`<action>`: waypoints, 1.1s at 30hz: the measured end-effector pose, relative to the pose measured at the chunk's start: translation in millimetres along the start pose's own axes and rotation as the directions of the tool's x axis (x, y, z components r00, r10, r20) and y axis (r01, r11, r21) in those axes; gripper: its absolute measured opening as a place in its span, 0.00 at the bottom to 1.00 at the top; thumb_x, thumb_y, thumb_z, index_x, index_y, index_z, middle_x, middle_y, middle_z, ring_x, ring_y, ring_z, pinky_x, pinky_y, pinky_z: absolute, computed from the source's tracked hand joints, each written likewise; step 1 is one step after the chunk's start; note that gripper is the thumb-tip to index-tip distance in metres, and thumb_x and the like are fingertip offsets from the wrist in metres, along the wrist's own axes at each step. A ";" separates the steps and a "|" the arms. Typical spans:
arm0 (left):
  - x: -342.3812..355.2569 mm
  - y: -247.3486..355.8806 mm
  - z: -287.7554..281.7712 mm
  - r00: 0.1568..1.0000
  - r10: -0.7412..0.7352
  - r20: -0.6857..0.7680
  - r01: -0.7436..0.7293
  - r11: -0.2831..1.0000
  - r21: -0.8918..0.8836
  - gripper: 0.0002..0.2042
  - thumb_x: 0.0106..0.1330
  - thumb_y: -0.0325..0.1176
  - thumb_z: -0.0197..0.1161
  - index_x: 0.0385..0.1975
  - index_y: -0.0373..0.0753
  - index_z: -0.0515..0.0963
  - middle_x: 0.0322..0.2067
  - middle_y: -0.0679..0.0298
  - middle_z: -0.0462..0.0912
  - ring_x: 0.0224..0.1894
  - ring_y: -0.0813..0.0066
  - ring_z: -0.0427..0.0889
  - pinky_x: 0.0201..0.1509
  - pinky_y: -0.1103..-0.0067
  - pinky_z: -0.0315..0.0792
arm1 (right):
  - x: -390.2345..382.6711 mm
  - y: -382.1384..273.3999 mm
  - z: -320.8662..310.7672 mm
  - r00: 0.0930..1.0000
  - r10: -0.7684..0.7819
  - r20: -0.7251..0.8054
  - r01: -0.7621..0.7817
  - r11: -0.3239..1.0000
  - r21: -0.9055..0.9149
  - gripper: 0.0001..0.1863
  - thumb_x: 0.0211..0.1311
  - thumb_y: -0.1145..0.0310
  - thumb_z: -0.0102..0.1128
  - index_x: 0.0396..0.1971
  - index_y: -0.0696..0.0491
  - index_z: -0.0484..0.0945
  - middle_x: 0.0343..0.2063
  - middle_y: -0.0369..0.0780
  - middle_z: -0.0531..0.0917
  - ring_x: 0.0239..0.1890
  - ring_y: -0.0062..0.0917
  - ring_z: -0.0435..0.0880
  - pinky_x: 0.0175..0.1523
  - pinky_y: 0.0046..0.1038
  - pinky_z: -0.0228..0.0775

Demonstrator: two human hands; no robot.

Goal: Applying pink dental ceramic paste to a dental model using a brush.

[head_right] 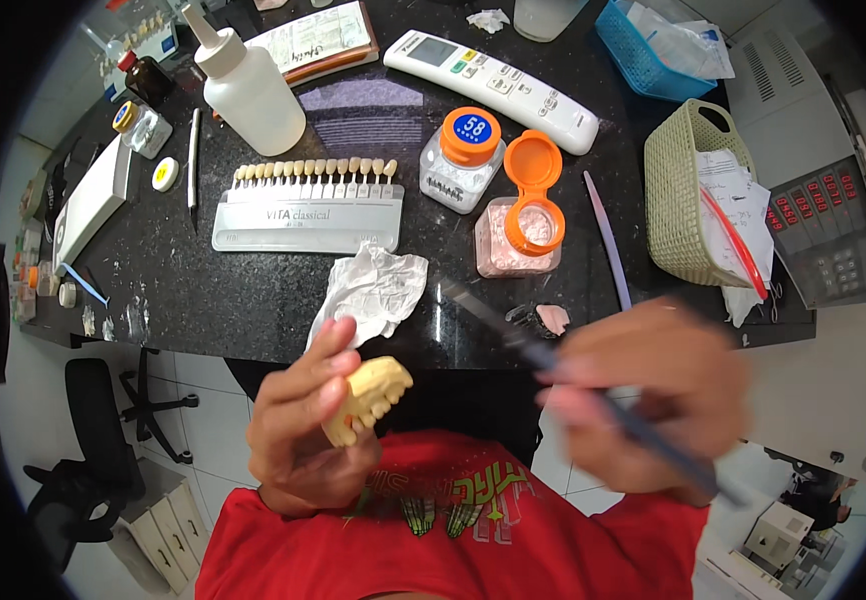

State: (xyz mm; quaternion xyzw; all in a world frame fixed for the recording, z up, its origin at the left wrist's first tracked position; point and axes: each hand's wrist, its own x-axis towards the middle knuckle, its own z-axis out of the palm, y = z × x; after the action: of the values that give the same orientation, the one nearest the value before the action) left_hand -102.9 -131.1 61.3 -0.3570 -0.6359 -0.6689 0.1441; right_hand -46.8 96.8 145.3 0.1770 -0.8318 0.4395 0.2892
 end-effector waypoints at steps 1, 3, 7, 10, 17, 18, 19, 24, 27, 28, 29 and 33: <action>-0.6 -1.8 -1.4 0.999 -0.031 0.017 0.031 0.999 0.030 0.22 0.45 0.15 0.66 0.44 0.31 0.77 0.43 0.48 0.81 0.50 0.48 0.80 0.59 0.59 0.72 | -12.9 3.5 16.8 0.999 0.040 0.020 -0.038 0.997 -0.064 0.14 0.42 0.80 0.70 0.33 0.61 0.80 0.23 0.42 0.83 0.24 0.26 0.84 0.26 0.20 0.74; -0.3 1.0 -1.4 0.996 -0.080 0.032 0.078 0.995 0.057 0.22 0.44 0.13 0.64 0.44 0.31 0.77 0.43 0.47 0.81 0.52 0.48 0.79 0.61 0.58 0.69 | -16.9 7.5 38.6 0.991 0.108 0.074 -0.096 0.984 -0.147 0.12 0.44 0.78 0.72 0.30 0.58 0.80 0.25 0.41 0.83 0.26 0.28 0.85 0.28 0.23 0.74; 0.0 2.5 -2.3 0.996 -0.087 0.021 0.085 0.992 0.096 0.22 0.44 0.13 0.63 0.44 0.30 0.77 0.43 0.47 0.81 0.52 0.49 0.79 0.61 0.58 0.69 | -17.9 18.3 52.9 0.990 0.036 0.136 -0.018 0.992 -0.129 0.12 0.43 0.79 0.71 0.31 0.58 0.80 0.26 0.40 0.83 0.26 0.26 0.84 0.27 0.21 0.73; -0.5 3.1 -0.9 0.994 -0.106 0.006 0.104 0.984 0.144 0.22 0.44 0.13 0.63 0.44 0.29 0.77 0.43 0.47 0.81 0.51 0.50 0.80 0.60 0.59 0.71 | -18.0 14.9 43.5 0.979 0.076 0.187 -0.049 0.988 -0.146 0.13 0.42 0.79 0.71 0.31 0.57 0.81 0.25 0.39 0.82 0.25 0.26 0.83 0.26 0.21 0.72; -0.7 0.5 6.3 0.997 -0.072 -0.012 0.073 0.972 0.223 0.22 0.45 0.11 0.62 0.44 0.28 0.76 0.43 0.47 0.80 0.49 0.52 0.81 0.58 0.63 0.74 | -28.7 16.2 29.6 0.969 0.059 0.241 -0.011 0.981 -0.194 0.14 0.38 0.80 0.70 0.30 0.55 0.82 0.25 0.38 0.81 0.22 0.24 0.82 0.25 0.21 0.71; -2.0 -0.6 7.8 0.998 -0.055 -0.022 0.059 0.970 0.236 0.22 0.45 0.11 0.63 0.44 0.28 0.76 0.43 0.47 0.80 0.49 0.53 0.81 0.58 0.63 0.74 | -35.3 17.8 26.9 0.979 0.050 0.199 -0.019 0.988 -0.153 0.13 0.40 0.79 0.69 0.31 0.56 0.81 0.26 0.39 0.82 0.22 0.23 0.81 0.25 0.21 0.71; -3.6 1.1 9.5 0.997 -0.074 -0.031 0.079 0.972 0.223 0.22 0.45 0.11 0.63 0.44 0.28 0.75 0.43 0.46 0.79 0.49 0.53 0.81 0.58 0.64 0.74 | -41.5 18.1 22.2 0.987 0.043 0.158 -0.025 0.993 -0.113 0.13 0.42 0.78 0.68 0.32 0.56 0.81 0.27 0.41 0.82 0.22 0.23 0.81 0.25 0.21 0.72; -12.4 -5.4 14.5 0.997 -0.009 -0.075 0.024 0.980 0.197 0.21 0.47 0.10 0.60 0.45 0.27 0.74 0.44 0.44 0.77 0.48 0.52 0.82 0.55 0.69 0.76 | -64.8 18.1 1.6 0.939 0.281 -0.198 -0.222 0.936 0.272 0.16 0.62 0.66 0.57 0.44 0.62 0.74 0.31 0.47 0.80 0.30 0.25 0.81 0.33 0.22 0.75; -7.7 -0.1 32.1 0.997 0.073 -0.031 -0.067 0.983 0.173 0.21 0.47 0.11 0.62 0.45 0.27 0.74 0.45 0.44 0.77 0.46 0.53 0.82 0.49 0.73 0.80 | -72.7 22.3 -10.1 0.910 0.313 -0.273 -0.240 0.933 0.269 0.15 0.61 0.68 0.59 0.42 0.63 0.75 0.29 0.45 0.79 0.31 0.24 0.81 0.32 0.21 0.75; -5.1 2.7 36.4 0.995 0.097 -0.008 -0.094 0.981 0.167 0.22 0.47 0.11 0.63 0.46 0.28 0.74 0.44 0.44 0.78 0.46 0.54 0.83 0.48 0.73 0.80 | -73.9 26.5 -14.1 0.936 0.279 -0.215 -0.237 0.951 0.200 0.13 0.60 0.70 0.60 0.41 0.63 0.75 0.29 0.45 0.79 0.30 0.23 0.81 0.32 0.20 0.74; -3.6 3.5 42.8 0.995 0.100 -0.012 -0.097 0.985 0.141 0.23 0.47 0.11 0.63 0.46 0.28 0.74 0.44 0.44 0.78 0.45 0.54 0.83 0.48 0.74 0.80 | -75.6 28.3 -16.9 0.957 0.248 -0.152 -0.229 0.964 0.131 0.12 0.58 0.72 0.60 0.39 0.63 0.76 0.28 0.44 0.79 0.29 0.22 0.80 0.33 0.19 0.74; -1.0 2.9 62.2 0.998 0.065 -0.007 -0.064 0.990 0.127 0.24 0.43 0.12 0.65 0.45 0.30 0.76 0.43 0.46 0.80 0.43 0.60 0.84 0.44 0.79 0.80 | -81.0 22.6 -16.2 0.870 0.450 -0.202 -0.409 0.887 0.213 0.07 0.53 0.79 0.61 0.33 0.62 0.76 0.26 0.42 0.79 0.25 0.19 0.79 0.32 0.16 0.72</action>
State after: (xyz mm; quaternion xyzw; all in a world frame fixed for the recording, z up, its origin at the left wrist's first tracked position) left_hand -82.0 -72.5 58.8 -0.3638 -0.6646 -0.6239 0.1915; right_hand 8.4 126.0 86.8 -0.0456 -0.7689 0.5781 0.2693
